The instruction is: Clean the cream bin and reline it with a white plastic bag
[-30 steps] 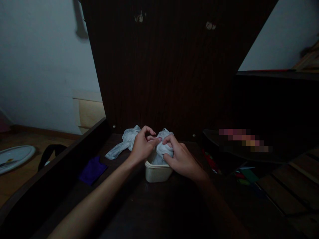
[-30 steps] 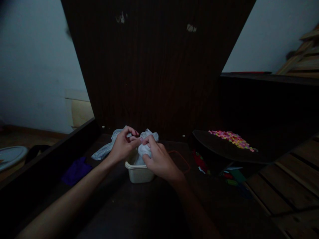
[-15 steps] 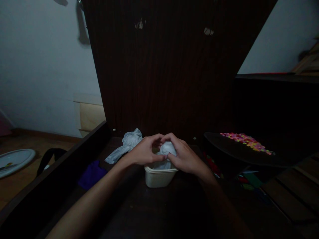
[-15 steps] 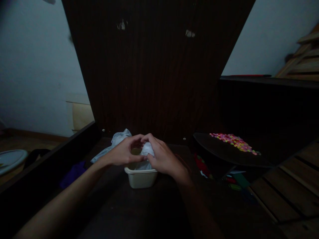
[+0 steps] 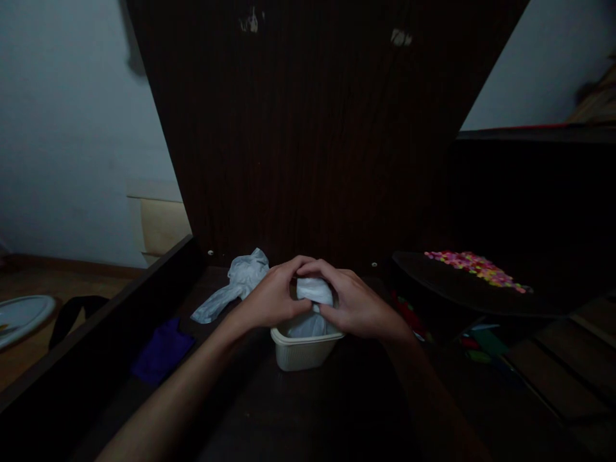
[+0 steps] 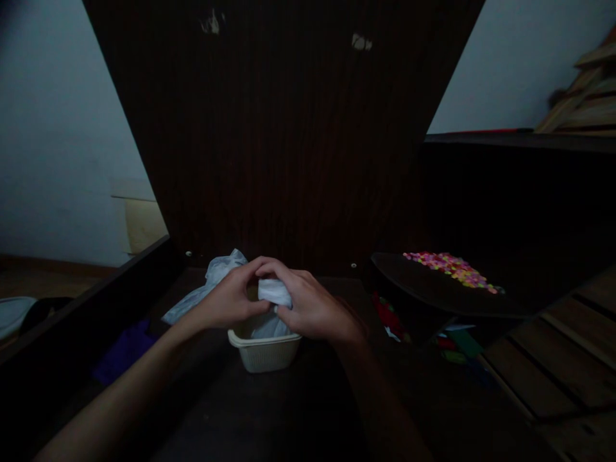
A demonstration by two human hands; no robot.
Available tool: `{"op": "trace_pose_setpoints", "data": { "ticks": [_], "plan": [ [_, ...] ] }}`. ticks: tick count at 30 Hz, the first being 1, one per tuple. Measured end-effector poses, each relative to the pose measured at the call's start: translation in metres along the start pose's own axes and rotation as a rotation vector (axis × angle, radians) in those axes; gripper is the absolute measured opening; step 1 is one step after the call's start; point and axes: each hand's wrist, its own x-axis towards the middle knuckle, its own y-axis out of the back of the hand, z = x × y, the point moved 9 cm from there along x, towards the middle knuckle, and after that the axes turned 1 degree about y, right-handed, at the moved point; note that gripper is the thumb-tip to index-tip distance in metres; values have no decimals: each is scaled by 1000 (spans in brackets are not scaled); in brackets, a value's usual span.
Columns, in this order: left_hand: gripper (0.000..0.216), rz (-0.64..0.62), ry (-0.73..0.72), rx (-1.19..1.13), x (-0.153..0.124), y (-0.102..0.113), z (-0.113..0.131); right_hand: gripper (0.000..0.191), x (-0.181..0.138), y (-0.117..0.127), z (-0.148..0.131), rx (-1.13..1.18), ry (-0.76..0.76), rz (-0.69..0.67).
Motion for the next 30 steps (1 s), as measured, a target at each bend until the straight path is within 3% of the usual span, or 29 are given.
{"op": "trace_pose_setpoints", "data": {
  "ticks": [3,7,10,15,23,30],
  "plan": [
    [54,71,-5,78,1,1,2,58,1,2,-1,-21,-4,49],
    [45,137,29,26,0,5,-4,44,2,11,-3,-106,-6,213],
    [46,193,58,13,-1,9,-10,40,2,13,4,-224,-95,302],
    [43,213,74,-100,-2,10,-16,34,1,11,22,-328,-271,286],
    [41,100,64,-413,0,1,-15,33,-1,5,28,-77,-311,192],
    [49,102,17,-305,0,4,-10,33,-3,8,37,364,-325,288]
  ]
}}
